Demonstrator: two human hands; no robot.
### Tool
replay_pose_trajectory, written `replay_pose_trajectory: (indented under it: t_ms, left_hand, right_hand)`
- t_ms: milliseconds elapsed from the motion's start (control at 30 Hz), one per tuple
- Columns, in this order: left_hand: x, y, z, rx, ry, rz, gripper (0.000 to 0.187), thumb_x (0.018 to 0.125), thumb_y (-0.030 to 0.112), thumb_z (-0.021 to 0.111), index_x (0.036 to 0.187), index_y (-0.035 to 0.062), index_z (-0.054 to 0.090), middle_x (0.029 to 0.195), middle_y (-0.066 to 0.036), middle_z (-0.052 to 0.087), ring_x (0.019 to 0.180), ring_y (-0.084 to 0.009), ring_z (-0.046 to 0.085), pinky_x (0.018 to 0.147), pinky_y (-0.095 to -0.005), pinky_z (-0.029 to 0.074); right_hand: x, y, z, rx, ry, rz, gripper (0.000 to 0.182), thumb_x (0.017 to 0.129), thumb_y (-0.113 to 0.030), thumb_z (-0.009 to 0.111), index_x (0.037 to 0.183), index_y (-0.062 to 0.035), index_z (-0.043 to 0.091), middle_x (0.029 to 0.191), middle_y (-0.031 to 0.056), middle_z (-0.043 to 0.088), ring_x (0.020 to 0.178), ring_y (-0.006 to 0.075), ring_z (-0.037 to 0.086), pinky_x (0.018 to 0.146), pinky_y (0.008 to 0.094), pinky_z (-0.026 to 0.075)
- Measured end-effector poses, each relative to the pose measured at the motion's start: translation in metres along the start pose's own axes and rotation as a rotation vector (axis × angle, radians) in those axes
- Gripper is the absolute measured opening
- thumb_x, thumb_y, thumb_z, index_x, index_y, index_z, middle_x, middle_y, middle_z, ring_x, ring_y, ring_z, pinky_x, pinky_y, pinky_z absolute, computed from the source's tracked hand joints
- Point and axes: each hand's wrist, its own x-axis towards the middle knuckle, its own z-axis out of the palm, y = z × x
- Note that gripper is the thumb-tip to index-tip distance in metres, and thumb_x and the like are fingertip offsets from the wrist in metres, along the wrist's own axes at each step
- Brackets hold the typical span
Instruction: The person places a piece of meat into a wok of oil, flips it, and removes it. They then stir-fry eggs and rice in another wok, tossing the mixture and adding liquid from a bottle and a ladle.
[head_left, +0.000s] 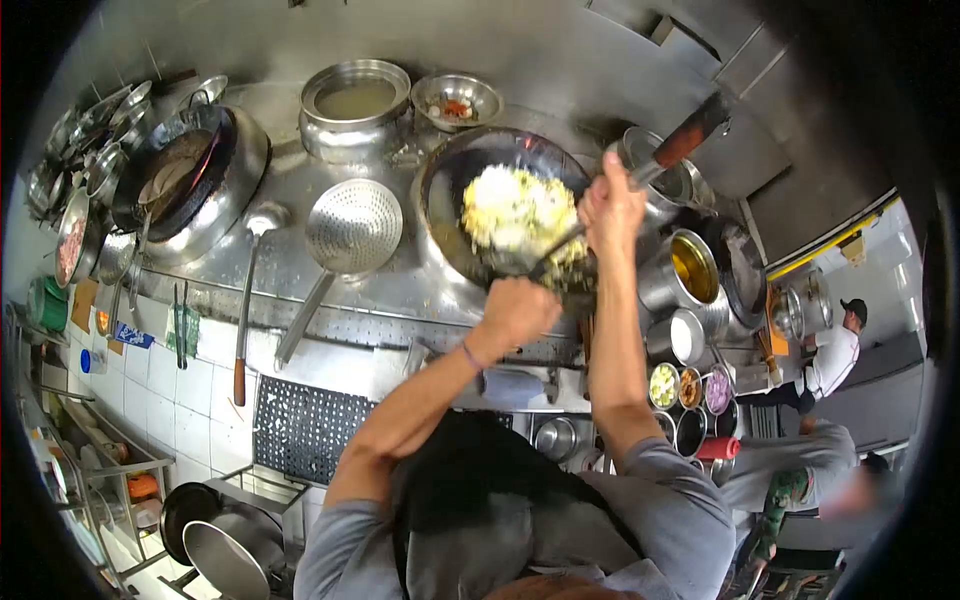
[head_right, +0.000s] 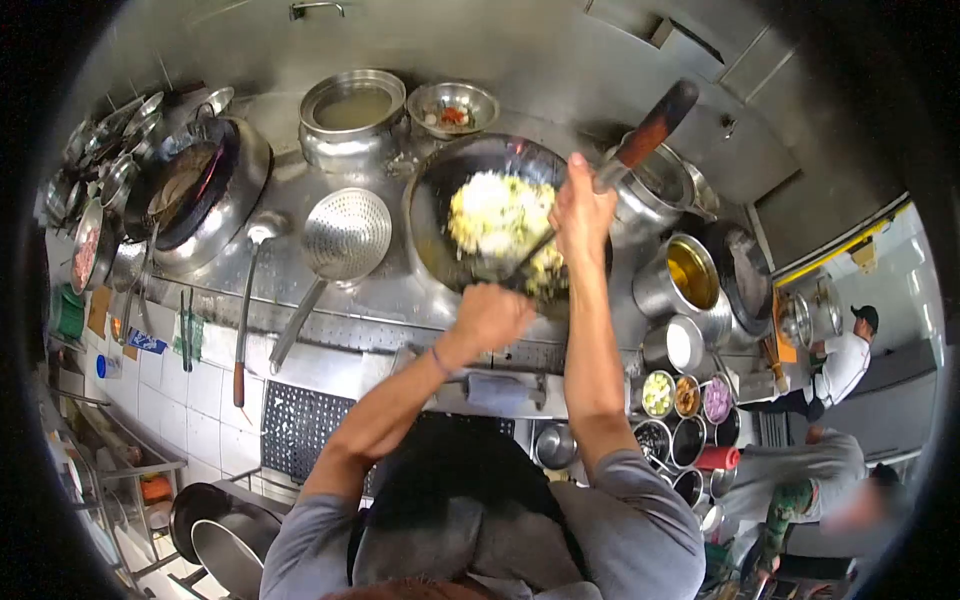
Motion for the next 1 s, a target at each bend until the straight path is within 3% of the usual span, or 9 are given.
replay_pose_trajectory:
  t_ms: [133, 200, 333, 500, 633, 733, 800, 900, 1000]
  left_hand:
    - [0.027, 0.015, -0.018, 0.027, 0.138, 0.041, 0.029, 0.082, 0.027, 0.062, 0.059, 0.0087, 0.068, 0.057, -0.017, 0.062, 0.052, -0.0345, 0.064, 0.05, -0.0439, 0.051]
    - [0.022, -0.003, 0.004, 0.051, 0.115, 0.001, 0.03, 0.082, 0.027, 0.063, 0.059, 0.0084, 0.067, 0.057, -0.016, 0.062, 0.051, -0.034, 0.063, 0.049, -0.0446, 0.05]
    - [-0.054, -0.023, 0.053, -0.005, -0.001, -0.013, 0.028, 0.082, 0.025, 0.062, 0.06, 0.01, 0.068, 0.058, -0.015, 0.064, 0.052, -0.0338, 0.065, 0.051, -0.0473, 0.051]
    - [-0.018, -0.001, -0.004, 0.058, -0.033, -0.067, 0.028, 0.085, 0.028, 0.06, 0.065, 0.0121, 0.071, 0.062, -0.014, 0.066, 0.056, -0.0327, 0.067, 0.055, -0.0492, 0.054]
    - [0.024, 0.017, -0.044, 0.035, 0.031, 0.095, 0.028, 0.084, 0.029, 0.061, 0.064, 0.0114, 0.072, 0.061, -0.016, 0.065, 0.055, -0.0351, 0.066, 0.054, -0.0458, 0.054]
    - [0.03, 0.002, -0.025, 0.015, 0.036, 0.005, 0.03, 0.083, 0.03, 0.061, 0.062, 0.0109, 0.071, 0.06, -0.016, 0.065, 0.055, -0.0354, 0.066, 0.054, -0.0454, 0.054]
    - [-0.004, -0.024, 0.021, 0.078, -0.046, -0.052, 0.031, 0.083, 0.029, 0.06, 0.061, 0.0101, 0.07, 0.059, -0.017, 0.064, 0.055, -0.0356, 0.066, 0.055, -0.0452, 0.054]
    - [-0.052, -0.026, 0.047, 0.048, -0.198, -0.124, 0.031, 0.085, 0.028, 0.06, 0.062, 0.0085, 0.07, 0.065, -0.019, 0.067, 0.061, -0.0379, 0.068, 0.064, -0.0495, 0.055]
    - [-0.044, -0.015, 0.029, -0.002, -0.191, -0.14, 0.031, 0.085, 0.029, 0.061, 0.062, 0.01, 0.069, 0.067, -0.019, 0.067, 0.059, -0.0388, 0.067, 0.061, -0.0509, 0.055]
  right_hand:
    - [-0.011, -0.004, -0.002, -0.067, -0.019, -0.171, 0.039, 0.094, -0.028, 0.069, 0.071, -0.0139, 0.041, 0.048, -0.0048, 0.03, 0.036, 0.0065, 0.026, 0.034, 0.0265, 0.019]
    - [-0.002, 0.022, -0.009, -0.051, 0.041, -0.068, 0.036, 0.097, -0.025, 0.065, 0.071, -0.014, 0.042, 0.051, -0.0052, 0.031, 0.038, 0.0064, 0.027, 0.036, 0.027, 0.02]
    - [-0.005, 0.036, -0.038, -0.062, -0.026, -0.142, 0.037, 0.1, -0.026, 0.061, 0.069, -0.0129, 0.043, 0.051, -0.0056, 0.031, 0.038, 0.006, 0.026, 0.037, 0.0269, 0.022]
    - [-0.021, 0.012, -0.029, -0.163, 0.03, -0.06, 0.04, 0.098, -0.033, 0.063, 0.069, -0.0143, 0.042, 0.051, -0.0056, 0.031, 0.038, 0.0061, 0.026, 0.037, 0.0273, 0.021]
    - [-0.014, -0.011, -0.017, -0.162, 0.014, -0.01, 0.043, 0.096, -0.037, 0.067, 0.068, -0.0151, 0.043, 0.05, -0.0056, 0.031, 0.037, 0.0073, 0.028, 0.036, 0.0275, 0.022]
    - [0.003, 0.009, -0.019, -0.134, 0.011, -0.001, 0.042, 0.097, -0.034, 0.065, 0.067, -0.0152, 0.042, 0.05, -0.0056, 0.032, 0.037, 0.0073, 0.029, 0.036, 0.027, 0.023]
    - [0.026, 0.06, -0.043, -0.278, -0.013, -0.196, 0.041, 0.099, -0.028, 0.063, 0.067, -0.0141, 0.042, 0.051, -0.0065, 0.032, 0.038, 0.0074, 0.027, 0.037, 0.0279, 0.022]
    - [0.014, 0.033, -0.054, -0.103, -0.047, -0.178, 0.043, 0.099, -0.026, 0.063, 0.064, -0.0138, 0.04, 0.05, -0.0055, 0.032, 0.039, 0.0076, 0.03, 0.038, 0.0275, 0.024]
    - [0.008, 0.001, -0.062, -0.023, -0.052, -0.225, 0.041, 0.1, -0.024, 0.061, 0.066, -0.0132, 0.041, 0.051, -0.0055, 0.033, 0.038, 0.0069, 0.029, 0.036, 0.0273, 0.02]
